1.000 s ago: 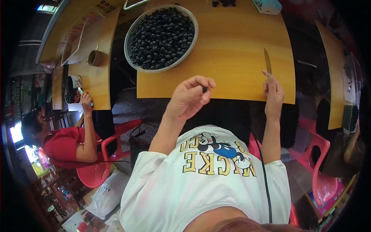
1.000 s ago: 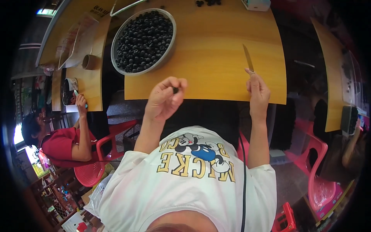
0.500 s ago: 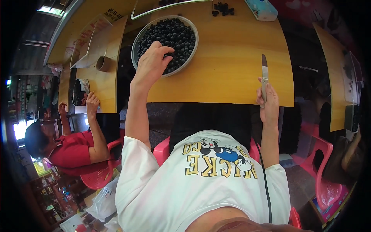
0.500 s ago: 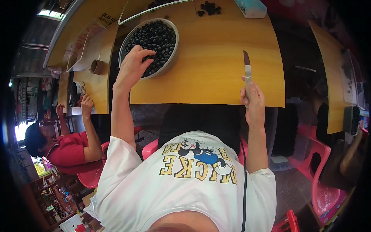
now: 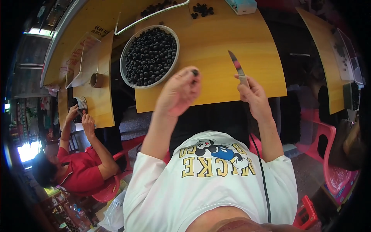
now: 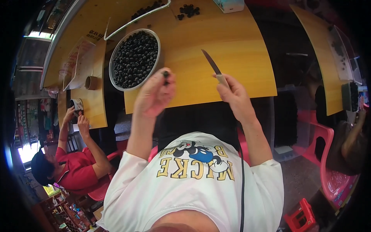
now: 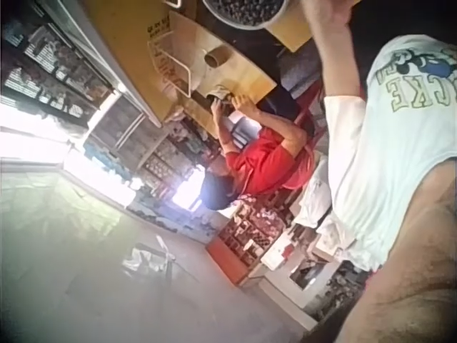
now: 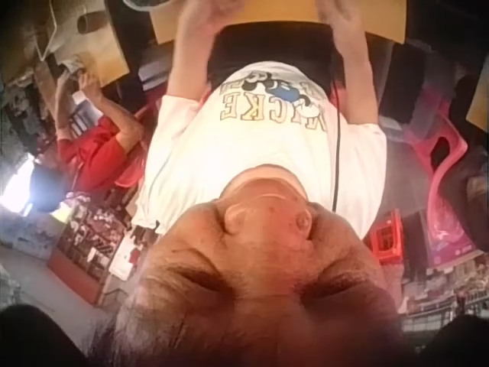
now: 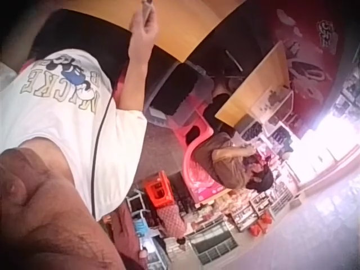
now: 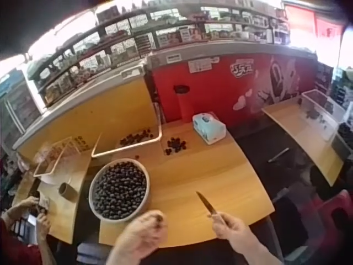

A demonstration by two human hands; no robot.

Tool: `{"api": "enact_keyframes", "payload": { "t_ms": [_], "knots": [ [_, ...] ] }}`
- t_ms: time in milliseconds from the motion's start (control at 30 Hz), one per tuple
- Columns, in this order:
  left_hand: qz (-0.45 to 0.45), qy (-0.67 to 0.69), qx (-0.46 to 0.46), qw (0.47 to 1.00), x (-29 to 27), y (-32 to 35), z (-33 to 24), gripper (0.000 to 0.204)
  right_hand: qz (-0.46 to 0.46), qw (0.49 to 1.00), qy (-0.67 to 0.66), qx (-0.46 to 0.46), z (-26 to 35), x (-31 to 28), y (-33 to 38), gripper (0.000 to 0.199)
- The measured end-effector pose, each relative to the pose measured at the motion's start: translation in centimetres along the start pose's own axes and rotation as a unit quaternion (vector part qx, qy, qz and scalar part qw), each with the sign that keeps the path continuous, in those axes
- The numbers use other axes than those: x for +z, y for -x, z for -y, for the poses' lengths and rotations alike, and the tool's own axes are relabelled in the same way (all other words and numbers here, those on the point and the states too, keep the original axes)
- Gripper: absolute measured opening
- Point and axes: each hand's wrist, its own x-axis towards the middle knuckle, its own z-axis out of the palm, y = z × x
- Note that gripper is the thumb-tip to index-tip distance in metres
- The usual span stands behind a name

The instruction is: The person is using a small knife to peel or trim small dark round fruits.

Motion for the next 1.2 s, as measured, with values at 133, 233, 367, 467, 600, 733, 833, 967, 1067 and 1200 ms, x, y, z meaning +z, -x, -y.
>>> {"api": "enact_keyframes", "payload": {
  "t_ms": [133,233,367,467,600,733,833,967,1067,1200],
  "knots": [
    [0.033,0.092,-0.066,0.993,-0.3,-1.4,5.2,0.016,0.024,0.993,0.108,-0.043,0.0,1.8,-0.2,0.025],
    [-0.009,0.144,-0.094,0.985,0.0,-1.8,7.3,0.018,-0.012,0.981,0.157,-0.115,0.6,3.1,-0.1,0.024],
    [0.007,0.168,-0.113,0.979,0.5,-1.8,7.9,0.018,-0.039,0.954,0.209,-0.210,-0.3,2.7,-0.3,0.022],
    [-0.054,0.044,-0.084,0.994,0.7,-1.7,7.4,0.017,-0.042,0.929,0.275,-0.244,0.6,2.3,-0.2,0.021],
    [-0.062,-0.052,0.064,0.995,-0.1,-1.9,8.6,0.014,-0.025,0.876,0.399,-0.272,1.3,2.0,0.0,0.024],
    [-0.084,-0.107,0.077,0.988,0.2,-1.8,9.0,0.011,-0.018,0.866,0.428,-0.258,1.1,2.2,0.4,0.026],
    [-0.085,-0.063,0.048,0.993,-0.3,-1.8,9.1,0.011,-0.023,0.871,0.412,-0.267,0.9,2.3,0.5,0.026],
    [-0.029,0.033,0.001,0.999,-1.2,-1.6,8.8,0.016,-0.033,0.845,0.421,-0.327,-0.1,2.3,0.3,0.029],
    [-0.059,0.091,-0.032,0.994,-1.0,-1.7,8.7,0.019,-0.041,0.805,0.449,-0.385,-0.8,2.3,0.1,0.030],
    [-0.064,0.097,-0.008,0.993,-0.9,-1.7,8.8,0.018,-0.059,0.780,0.476,-0.402,-0.5,2.0,0.8,0.033]
  ]
}}
